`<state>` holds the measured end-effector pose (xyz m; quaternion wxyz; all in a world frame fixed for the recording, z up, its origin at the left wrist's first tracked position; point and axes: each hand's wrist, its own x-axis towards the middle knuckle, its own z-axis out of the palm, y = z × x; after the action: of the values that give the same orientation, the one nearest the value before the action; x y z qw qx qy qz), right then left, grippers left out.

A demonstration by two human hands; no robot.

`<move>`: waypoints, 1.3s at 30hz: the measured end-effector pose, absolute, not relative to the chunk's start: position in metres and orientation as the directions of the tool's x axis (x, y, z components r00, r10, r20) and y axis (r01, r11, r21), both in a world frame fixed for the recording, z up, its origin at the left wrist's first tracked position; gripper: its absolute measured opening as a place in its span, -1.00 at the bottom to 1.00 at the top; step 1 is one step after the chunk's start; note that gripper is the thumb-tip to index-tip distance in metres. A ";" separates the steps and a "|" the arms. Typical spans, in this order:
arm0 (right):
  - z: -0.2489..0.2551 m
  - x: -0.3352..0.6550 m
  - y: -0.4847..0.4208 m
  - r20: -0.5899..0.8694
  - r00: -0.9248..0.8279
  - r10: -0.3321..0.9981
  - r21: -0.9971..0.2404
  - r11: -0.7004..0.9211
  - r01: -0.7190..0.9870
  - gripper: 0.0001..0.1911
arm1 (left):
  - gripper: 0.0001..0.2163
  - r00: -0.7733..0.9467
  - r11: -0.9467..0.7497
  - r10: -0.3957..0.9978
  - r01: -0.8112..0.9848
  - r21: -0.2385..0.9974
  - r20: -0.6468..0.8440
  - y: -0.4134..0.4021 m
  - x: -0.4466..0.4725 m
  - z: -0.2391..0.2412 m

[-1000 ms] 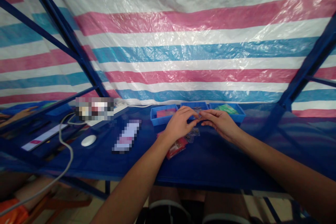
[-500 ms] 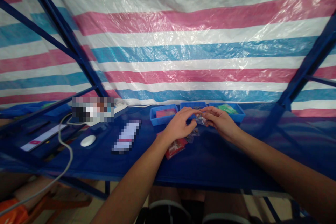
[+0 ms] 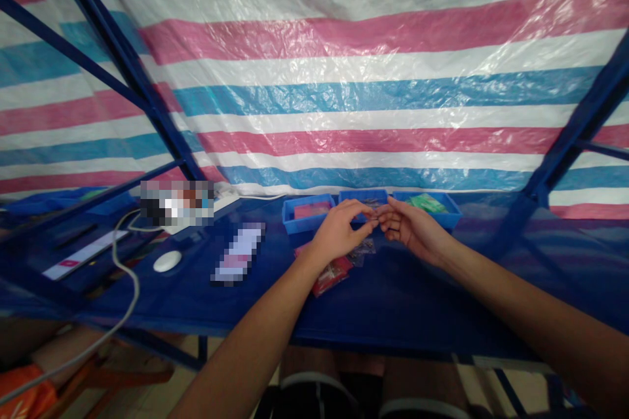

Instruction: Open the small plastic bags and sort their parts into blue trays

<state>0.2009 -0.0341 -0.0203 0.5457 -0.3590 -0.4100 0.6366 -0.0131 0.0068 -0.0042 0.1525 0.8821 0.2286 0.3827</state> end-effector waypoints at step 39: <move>-0.032 0.208 -0.017 0.597 0.038 0.801 -0.694 0.492 0.526 -0.67 | -0.86 0.495 -0.732 0.679 0.521 0.440 0.542 0.014 -0.020 -0.007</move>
<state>0.2076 -0.0166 -0.0319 0.5307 -0.4871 -0.6814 0.1297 -0.0203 0.0144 -0.0071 0.1094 0.8577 0.3497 0.3607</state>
